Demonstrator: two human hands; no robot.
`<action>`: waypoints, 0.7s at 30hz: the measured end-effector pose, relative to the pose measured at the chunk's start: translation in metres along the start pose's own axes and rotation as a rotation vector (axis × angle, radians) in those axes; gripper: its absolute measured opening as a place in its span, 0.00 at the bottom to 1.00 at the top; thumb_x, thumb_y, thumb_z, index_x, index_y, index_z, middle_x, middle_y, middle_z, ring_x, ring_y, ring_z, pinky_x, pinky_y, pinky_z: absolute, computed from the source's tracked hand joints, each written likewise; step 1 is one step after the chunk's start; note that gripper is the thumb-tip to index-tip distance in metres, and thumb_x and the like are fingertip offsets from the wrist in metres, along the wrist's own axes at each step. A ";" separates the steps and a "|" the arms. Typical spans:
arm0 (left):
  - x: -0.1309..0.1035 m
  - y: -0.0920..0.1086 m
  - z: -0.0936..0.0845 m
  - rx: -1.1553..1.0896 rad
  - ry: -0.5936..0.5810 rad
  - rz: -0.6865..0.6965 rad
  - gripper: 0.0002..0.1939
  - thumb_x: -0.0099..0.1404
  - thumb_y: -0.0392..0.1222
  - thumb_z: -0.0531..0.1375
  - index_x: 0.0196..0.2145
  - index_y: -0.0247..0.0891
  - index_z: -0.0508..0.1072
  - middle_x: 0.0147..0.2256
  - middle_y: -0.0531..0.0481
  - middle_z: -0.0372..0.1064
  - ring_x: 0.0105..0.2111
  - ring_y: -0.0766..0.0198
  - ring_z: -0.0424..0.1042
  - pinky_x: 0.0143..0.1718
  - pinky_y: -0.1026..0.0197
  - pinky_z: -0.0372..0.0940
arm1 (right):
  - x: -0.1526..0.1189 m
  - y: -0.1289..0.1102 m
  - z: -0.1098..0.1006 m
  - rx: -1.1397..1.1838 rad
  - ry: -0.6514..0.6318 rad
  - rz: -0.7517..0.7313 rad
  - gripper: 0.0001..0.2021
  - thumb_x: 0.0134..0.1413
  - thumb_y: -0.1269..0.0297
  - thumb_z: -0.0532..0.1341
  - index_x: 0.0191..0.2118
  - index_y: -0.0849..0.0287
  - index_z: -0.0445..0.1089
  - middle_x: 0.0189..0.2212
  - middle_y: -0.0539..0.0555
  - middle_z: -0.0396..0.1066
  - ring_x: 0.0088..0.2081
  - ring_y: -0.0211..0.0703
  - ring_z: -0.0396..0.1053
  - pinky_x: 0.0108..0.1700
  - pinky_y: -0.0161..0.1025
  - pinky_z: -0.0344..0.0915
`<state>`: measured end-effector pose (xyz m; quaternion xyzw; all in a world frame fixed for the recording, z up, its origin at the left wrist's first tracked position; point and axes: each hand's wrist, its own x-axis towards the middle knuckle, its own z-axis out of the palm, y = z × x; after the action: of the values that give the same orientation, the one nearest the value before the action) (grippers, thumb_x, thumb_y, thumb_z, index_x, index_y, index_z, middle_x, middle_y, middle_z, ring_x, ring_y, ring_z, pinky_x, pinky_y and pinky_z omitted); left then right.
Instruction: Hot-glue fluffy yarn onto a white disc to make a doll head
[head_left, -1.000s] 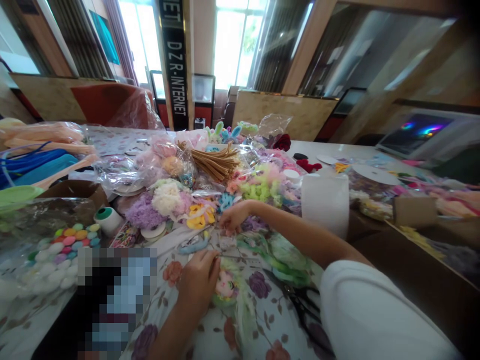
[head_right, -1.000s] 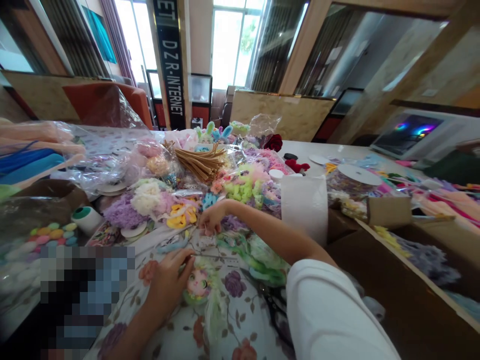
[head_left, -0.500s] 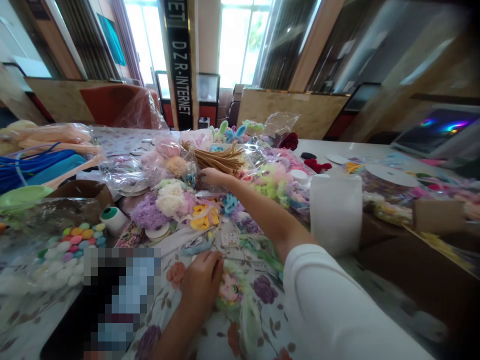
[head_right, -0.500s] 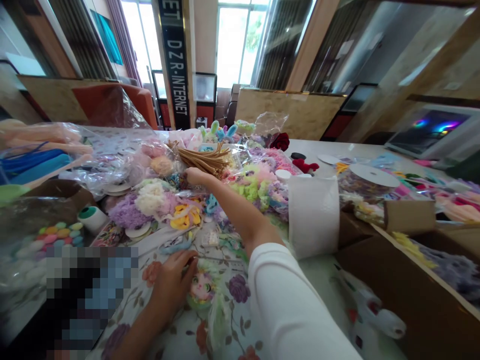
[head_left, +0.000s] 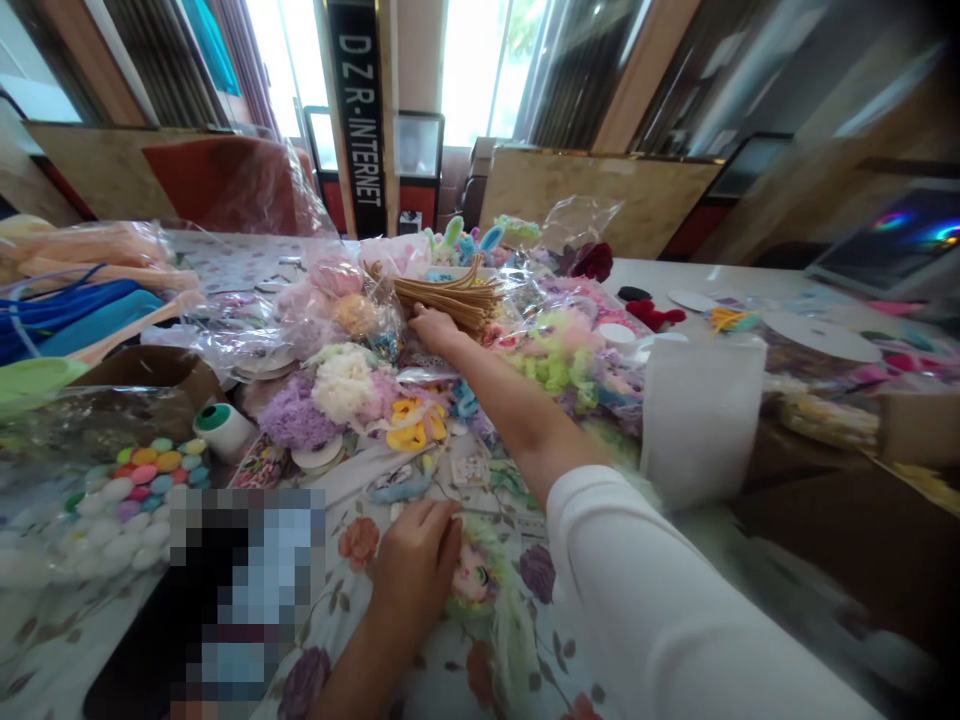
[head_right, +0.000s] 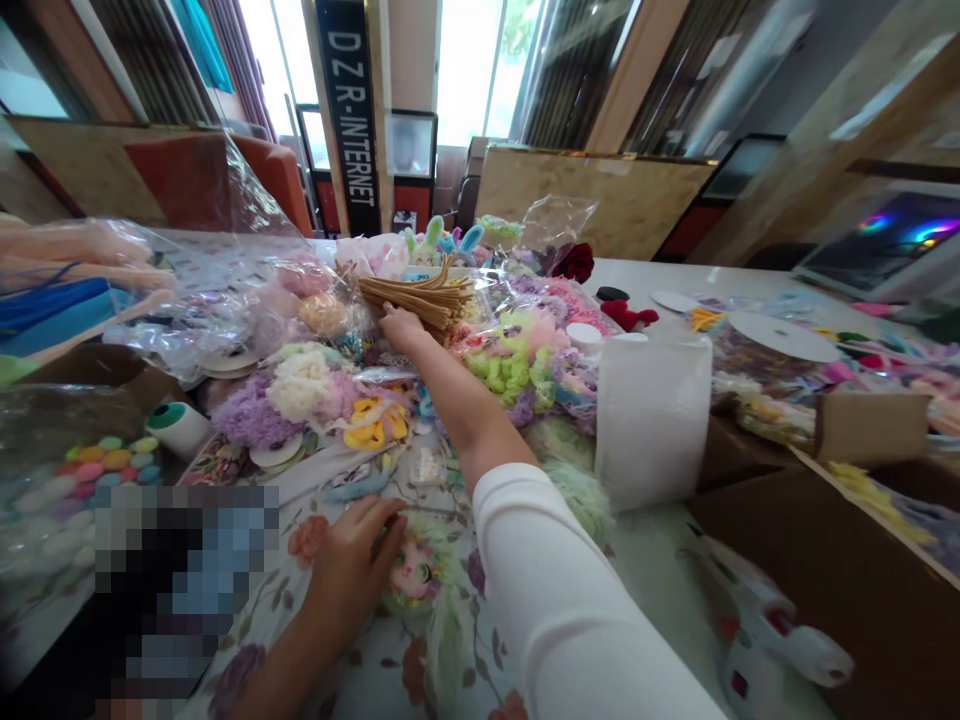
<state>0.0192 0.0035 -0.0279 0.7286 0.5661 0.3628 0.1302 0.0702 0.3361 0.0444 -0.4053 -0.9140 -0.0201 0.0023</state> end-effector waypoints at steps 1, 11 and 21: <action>0.000 0.000 0.000 0.000 0.002 -0.001 0.11 0.69 0.38 0.52 0.42 0.39 0.74 0.36 0.47 0.75 0.37 0.59 0.75 0.37 0.58 0.69 | 0.001 0.000 0.000 0.013 0.030 0.013 0.17 0.56 0.75 0.55 0.49 0.68 0.73 0.58 0.72 0.64 0.52 0.57 0.68 0.50 0.42 0.63; 0.000 0.004 0.000 0.009 0.025 0.013 0.11 0.69 0.38 0.52 0.41 0.39 0.75 0.35 0.47 0.76 0.36 0.59 0.75 0.37 0.58 0.69 | -0.019 0.032 -0.013 0.264 0.214 -0.034 0.13 0.47 0.75 0.53 0.35 0.65 0.74 0.31 0.53 0.74 0.32 0.39 0.64 0.36 0.33 0.58; 0.002 0.000 0.001 0.020 0.013 -0.010 0.11 0.69 0.37 0.53 0.41 0.40 0.75 0.36 0.47 0.76 0.37 0.59 0.75 0.38 0.58 0.69 | -0.022 0.038 -0.004 0.523 0.474 0.069 0.11 0.47 0.75 0.49 0.33 0.64 0.68 0.31 0.55 0.71 0.34 0.41 0.64 0.39 0.34 0.61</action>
<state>0.0205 0.0051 -0.0279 0.7245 0.5743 0.3613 0.1212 0.1131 0.3456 0.0497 -0.4055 -0.8481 0.1213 0.3187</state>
